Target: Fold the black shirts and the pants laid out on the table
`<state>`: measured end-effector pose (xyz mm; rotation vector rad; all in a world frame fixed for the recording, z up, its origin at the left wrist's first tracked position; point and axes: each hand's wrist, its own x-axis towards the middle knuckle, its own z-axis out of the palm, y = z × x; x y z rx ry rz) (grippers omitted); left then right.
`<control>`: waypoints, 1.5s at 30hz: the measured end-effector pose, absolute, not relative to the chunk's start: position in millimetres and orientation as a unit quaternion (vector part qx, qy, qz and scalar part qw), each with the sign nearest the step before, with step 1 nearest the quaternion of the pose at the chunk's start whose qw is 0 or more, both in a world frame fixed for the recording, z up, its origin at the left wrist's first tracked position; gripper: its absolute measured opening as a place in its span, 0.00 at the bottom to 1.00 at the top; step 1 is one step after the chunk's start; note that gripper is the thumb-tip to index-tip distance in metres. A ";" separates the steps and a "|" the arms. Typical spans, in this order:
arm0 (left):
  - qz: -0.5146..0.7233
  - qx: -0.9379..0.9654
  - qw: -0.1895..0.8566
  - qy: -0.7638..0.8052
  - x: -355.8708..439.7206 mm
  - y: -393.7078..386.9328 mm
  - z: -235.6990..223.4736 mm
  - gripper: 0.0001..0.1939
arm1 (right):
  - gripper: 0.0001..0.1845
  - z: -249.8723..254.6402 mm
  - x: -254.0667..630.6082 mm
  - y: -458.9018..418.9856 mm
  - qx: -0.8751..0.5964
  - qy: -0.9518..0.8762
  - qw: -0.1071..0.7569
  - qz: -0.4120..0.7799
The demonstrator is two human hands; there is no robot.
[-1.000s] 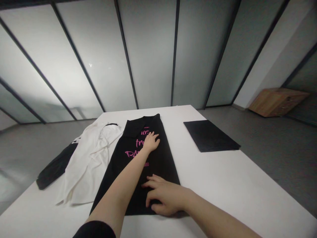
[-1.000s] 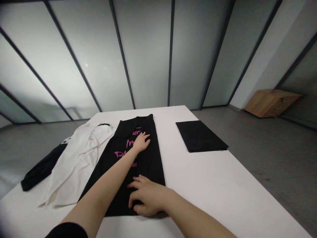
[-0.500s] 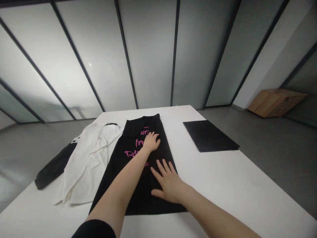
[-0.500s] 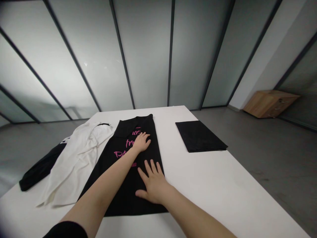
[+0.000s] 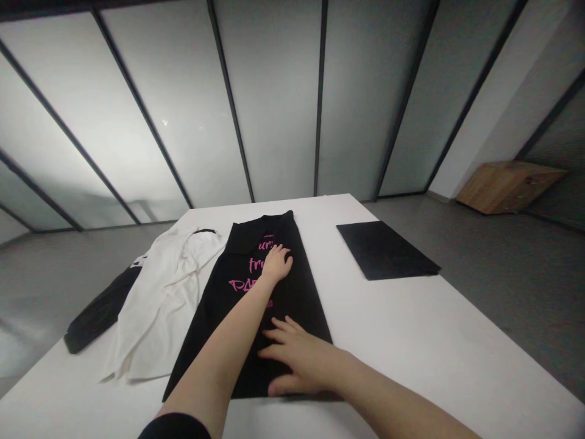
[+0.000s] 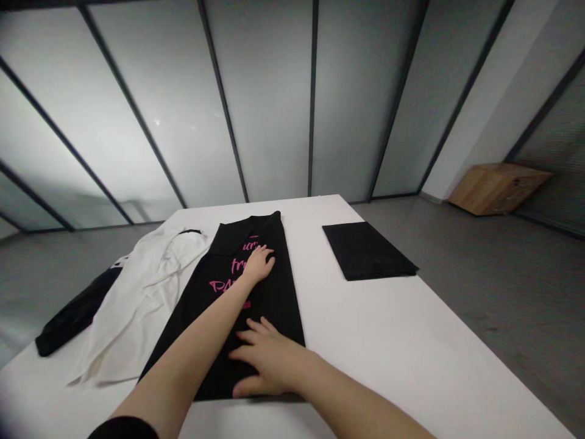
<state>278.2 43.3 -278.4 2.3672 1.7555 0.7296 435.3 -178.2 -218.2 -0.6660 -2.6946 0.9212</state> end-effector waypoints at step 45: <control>0.125 0.900 0.010 0.417 288.3 -63.1 -258.8 0.26 | 0.08 -204.4 488.2 -134.8 -0.409 -0.680 -0.183 0.581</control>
